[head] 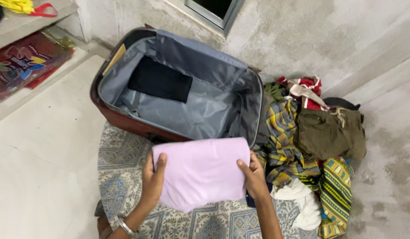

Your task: The person folds a shirt and a pair of pants on a patterned surface and places them into an open suitcase.

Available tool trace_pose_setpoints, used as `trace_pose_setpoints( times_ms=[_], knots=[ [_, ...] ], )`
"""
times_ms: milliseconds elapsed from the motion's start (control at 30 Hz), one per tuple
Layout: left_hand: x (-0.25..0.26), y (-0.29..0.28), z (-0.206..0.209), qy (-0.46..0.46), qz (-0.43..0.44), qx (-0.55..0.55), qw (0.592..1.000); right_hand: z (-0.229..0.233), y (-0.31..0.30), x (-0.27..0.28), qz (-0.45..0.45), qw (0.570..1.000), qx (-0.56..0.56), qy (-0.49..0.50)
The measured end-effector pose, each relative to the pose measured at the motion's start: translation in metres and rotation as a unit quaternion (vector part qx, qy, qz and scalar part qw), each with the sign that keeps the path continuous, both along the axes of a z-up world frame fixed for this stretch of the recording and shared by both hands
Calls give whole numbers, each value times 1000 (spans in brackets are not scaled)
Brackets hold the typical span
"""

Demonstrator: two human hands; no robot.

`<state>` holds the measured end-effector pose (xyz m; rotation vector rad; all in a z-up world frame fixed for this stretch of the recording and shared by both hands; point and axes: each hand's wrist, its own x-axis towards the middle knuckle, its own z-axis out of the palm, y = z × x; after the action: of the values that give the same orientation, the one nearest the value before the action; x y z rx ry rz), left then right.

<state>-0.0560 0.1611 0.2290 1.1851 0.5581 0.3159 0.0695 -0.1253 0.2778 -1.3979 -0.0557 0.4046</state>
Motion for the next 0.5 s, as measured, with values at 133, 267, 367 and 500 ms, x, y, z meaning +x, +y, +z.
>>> trace_pose_setpoints(
  times_ms=[133, 267, 367, 500],
  knots=[
    [24, 42, 11, -63, -131, -62, 987, -12, 23, 24, -24, 995, -92, 27],
    [30, 59, -19, 4, -199, 6, 980, -49, 52, 24, -41, 983, -179, -8],
    [42, 95, -9, -4, -184, -31, 982, -46, 84, 13, -85, 983, -161, 32],
    [75, 164, 30, -74, -208, -56, 974, -17, 135, 17, -156, 984, -29, 79]
  ],
)
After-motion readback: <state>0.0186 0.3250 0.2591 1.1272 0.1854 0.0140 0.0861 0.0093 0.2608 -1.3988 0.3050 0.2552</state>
